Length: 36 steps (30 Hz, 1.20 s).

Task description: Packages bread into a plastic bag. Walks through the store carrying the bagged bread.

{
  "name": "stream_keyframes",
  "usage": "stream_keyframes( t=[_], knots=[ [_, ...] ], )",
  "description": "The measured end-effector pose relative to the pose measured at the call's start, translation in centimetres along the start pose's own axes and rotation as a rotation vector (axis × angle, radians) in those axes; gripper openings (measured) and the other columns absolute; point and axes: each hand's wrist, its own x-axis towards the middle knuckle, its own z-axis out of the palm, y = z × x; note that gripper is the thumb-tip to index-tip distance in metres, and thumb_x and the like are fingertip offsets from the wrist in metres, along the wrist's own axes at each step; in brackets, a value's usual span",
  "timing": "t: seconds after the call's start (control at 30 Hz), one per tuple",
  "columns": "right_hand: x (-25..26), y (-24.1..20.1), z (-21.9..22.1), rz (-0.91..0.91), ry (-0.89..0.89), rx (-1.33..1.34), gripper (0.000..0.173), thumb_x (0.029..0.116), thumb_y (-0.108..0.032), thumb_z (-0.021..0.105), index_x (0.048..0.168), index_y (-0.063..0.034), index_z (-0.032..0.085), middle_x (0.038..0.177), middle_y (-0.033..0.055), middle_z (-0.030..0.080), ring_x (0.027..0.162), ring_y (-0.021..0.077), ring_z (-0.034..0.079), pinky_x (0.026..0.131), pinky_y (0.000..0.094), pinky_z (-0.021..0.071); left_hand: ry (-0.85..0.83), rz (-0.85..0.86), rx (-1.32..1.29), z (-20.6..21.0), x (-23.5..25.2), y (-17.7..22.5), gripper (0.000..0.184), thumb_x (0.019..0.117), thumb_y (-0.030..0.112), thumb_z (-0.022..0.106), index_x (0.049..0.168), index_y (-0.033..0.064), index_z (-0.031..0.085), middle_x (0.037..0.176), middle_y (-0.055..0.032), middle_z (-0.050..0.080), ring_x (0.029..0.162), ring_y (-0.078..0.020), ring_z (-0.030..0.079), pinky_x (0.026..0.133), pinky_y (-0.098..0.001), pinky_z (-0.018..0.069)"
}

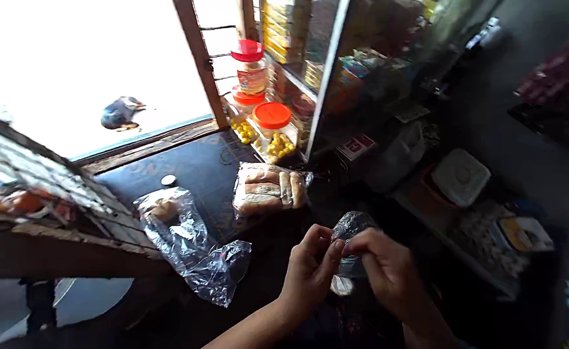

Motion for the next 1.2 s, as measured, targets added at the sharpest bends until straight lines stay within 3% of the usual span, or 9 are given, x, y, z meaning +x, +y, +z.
stream_keyframes(
  t=[0.23,0.37,0.5,0.6,0.67,0.83,0.93,1.03,1.2],
  knots=[
    [-9.0,-3.4,5.7,0.728,-0.067,0.301,0.032,0.0973,-0.008,0.060,0.124,0.0073,0.066,0.114,0.0108,0.073,0.105,0.0005,0.066,0.098,0.0181,0.0501,-0.644,0.145,0.454,1.2,-7.6,0.2,0.016,0.1012,0.016,0.058,0.100,0.0014,0.065,0.069,-0.0081,0.063,0.060,-0.0200,0.064,0.056,-0.0373,0.0550],
    [-12.9,-5.7,6.7,1.074,0.248,0.548,0.043,0.1029,-0.006,0.051,0.145,0.0040,0.045,0.106,0.0042,0.067,0.075,-0.0005,0.060,0.066,0.0167,0.0499,-0.849,0.155,0.505,1.1,-12.6,0.9,0.020,0.1016,0.020,0.056,0.100,0.0025,0.065,0.065,-0.0095,0.062,0.056,-0.0261,0.066,0.050,-0.0440,0.0537],
    [-18.7,-9.4,9.3,1.122,0.576,0.594,0.042,0.1055,-0.005,0.039,0.144,0.0131,0.037,0.136,0.0209,0.056,0.116,0.0144,0.061,0.097,0.0280,0.0512,-0.891,0.213,0.430,1.7,-15.9,1.0,0.018,0.0997,0.018,0.057,0.100,0.0023,0.066,0.067,-0.0085,0.064,0.055,-0.0238,0.066,0.050,-0.0425,0.0554],
    [-24.2,-11.5,11.6,1.086,0.467,-0.001,0.032,0.1002,-0.007,0.054,0.123,0.0140,0.064,0.121,0.0234,0.068,0.118,0.0205,0.064,0.107,0.0315,0.0464,-0.964,0.267,0.419,2.4,-19.1,0.8,0.016,0.0977,0.017,0.057,0.097,0.0037,0.066,0.066,-0.0071,0.063,0.054,-0.0225,0.065,0.049,-0.0403,0.0543],
    [-27.3,-13.2,11.4,1.161,0.306,-0.182,0.040,0.1010,-0.014,0.057,0.133,0.0095,0.061,0.133,0.0252,0.064,0.130,0.0300,0.058,0.115,0.0416,0.0406,-1.045,0.254,0.363,3.2,-21.3,1.3,0.016,0.0973,0.016,0.057,0.098,0.0031,0.066,0.066,-0.0076,0.063,0.054,-0.0229,0.065,0.050,-0.0411,0.0547],
    [-33.2,-16.1,10.8,1.417,0.394,-0.105,0.063,0.0993,-0.003,0.052,0.158,0.0007,0.031,0.152,0.0257,0.047,0.135,0.0338,0.055,0.113,0.0444,0.0442,-1.312,0.378,0.217,5.7,-27.9,3.5,0.011,0.0966,0.012,0.059,0.098,0.0039,0.066,0.067,-0.0093,0.064,0.057,-0.0259,0.067,0.050,-0.0436,0.0546],
    [-35.4,-20.8,11.7,1.398,0.551,-0.197,0.065,0.1007,-0.024,0.063,0.152,0.0087,0.038,0.145,0.0303,0.052,0.131,0.0326,0.058,0.111,0.0383,0.0462,-1.405,0.446,0.173,7.1,-33.3,5.1,0.010,0.0963,0.011,0.060,0.101,0.0040,0.066,0.070,-0.0105,0.066,0.059,-0.0279,0.069,0.050,-0.0450,0.0556],
    [-33.1,-28.8,8.7,1.699,0.430,0.035,0.050,0.1046,-0.014,0.057,0.150,0.0018,0.045,0.149,0.0163,0.053,0.136,0.0159,0.052,0.115,0.0278,0.0372,-1.448,0.529,0.098,8.2,-38.7,7.3,0.010,0.0975,0.012,0.060,0.100,0.0057,0.066,0.066,-0.0086,0.063,0.056,-0.0263,0.066,0.047,-0.0425,0.0536],
    [-46.8,-28.7,17.2,1.314,0.505,-0.242,0.092,0.0868,-0.036,0.077,0.151,0.0141,0.033,0.149,0.0293,0.049,0.139,0.0315,0.049,0.119,0.0355,0.0365,-1.601,0.659,-0.039,8.8,-46.2,10.9,0.009,0.1002,0.013,0.058,0.098,0.0080,0.065,0.065,-0.0068,0.061,0.058,-0.0250,0.066,0.049,-0.0412,0.0537]
  ],
)
